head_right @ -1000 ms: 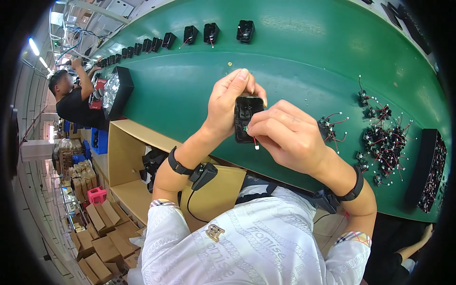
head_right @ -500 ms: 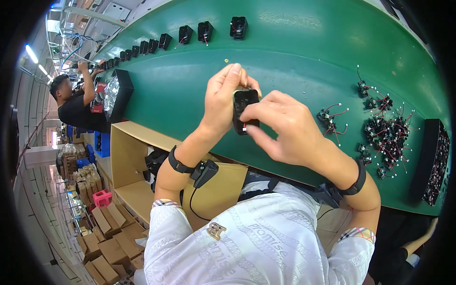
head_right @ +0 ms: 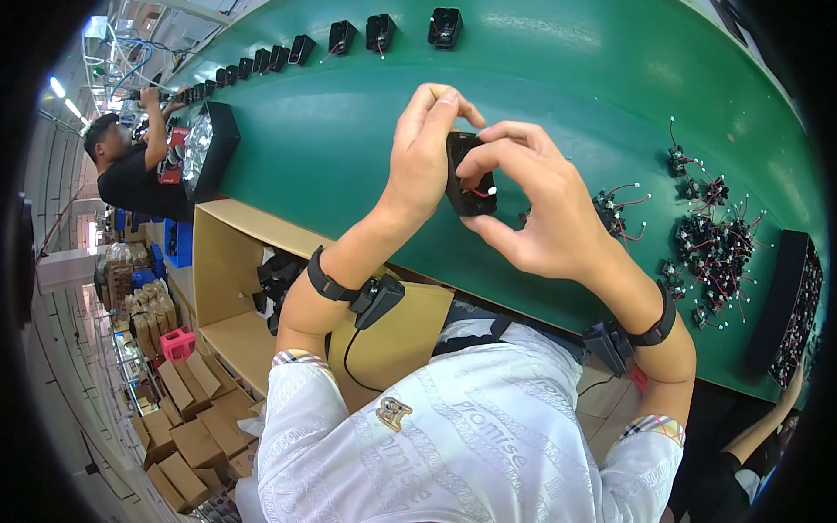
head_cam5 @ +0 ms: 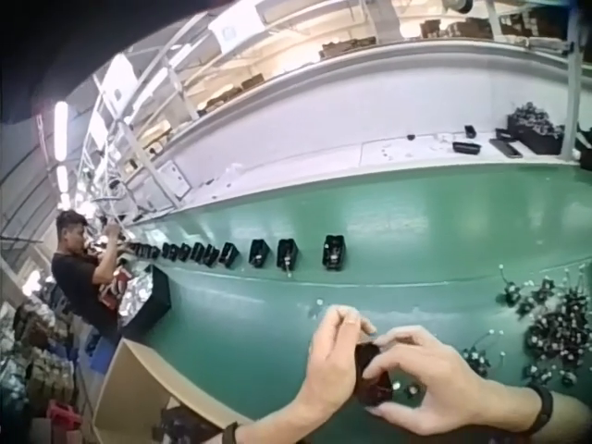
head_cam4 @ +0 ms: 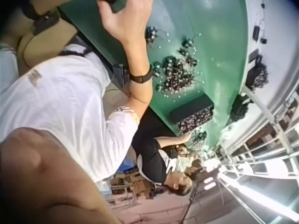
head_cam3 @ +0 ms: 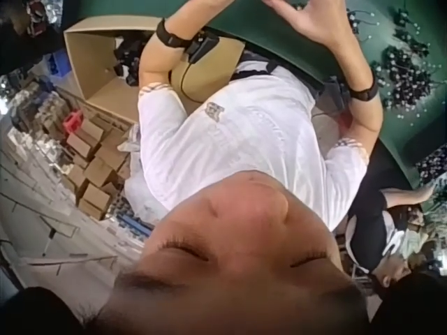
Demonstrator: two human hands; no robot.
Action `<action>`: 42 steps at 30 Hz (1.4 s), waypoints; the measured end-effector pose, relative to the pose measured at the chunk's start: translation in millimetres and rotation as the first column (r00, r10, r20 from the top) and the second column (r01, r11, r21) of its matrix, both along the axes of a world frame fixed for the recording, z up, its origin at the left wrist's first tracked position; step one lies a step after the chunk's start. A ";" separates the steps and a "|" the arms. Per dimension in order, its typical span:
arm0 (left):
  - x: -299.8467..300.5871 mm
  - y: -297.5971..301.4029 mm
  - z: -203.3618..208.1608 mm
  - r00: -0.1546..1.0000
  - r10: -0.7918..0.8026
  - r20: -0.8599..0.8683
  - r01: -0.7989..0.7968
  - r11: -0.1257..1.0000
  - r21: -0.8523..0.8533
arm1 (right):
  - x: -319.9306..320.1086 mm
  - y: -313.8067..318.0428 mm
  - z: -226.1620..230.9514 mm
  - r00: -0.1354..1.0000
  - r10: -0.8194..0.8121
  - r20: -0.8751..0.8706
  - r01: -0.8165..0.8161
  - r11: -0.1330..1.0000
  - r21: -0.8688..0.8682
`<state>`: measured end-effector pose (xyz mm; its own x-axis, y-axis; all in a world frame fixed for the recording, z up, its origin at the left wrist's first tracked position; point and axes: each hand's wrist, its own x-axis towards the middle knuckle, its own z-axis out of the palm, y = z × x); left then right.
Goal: The person picks up a black plastic housing from a box, retrieves a circuit board with wires from the table, and inserts the board into the housing. They then press a plastic cover onto the housing and place the assembled unit onto the green workbench.
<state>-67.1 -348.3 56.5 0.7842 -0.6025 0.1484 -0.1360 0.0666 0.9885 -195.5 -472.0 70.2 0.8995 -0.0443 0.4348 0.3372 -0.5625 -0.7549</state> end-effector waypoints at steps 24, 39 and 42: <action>7.8 7.9 0.0 0.962 0.053 0.269 -0.013 0.989 -0.150 | 13.3 -5.3 -19.8 0.864 0.450 -0.227 0.058 0.359 0.932; 41.8 124.4 70.9 0.983 -0.163 0.081 0.154 0.982 0.105 | 155.9 -102.8 -55.4 0.938 -0.346 -0.017 0.305 0.848 -0.434; 34.0 185.7 73.9 0.988 -0.090 0.125 0.073 0.988 0.135 | 161.8 -115.6 -69.8 0.936 -0.339 0.098 0.342 0.802 -0.490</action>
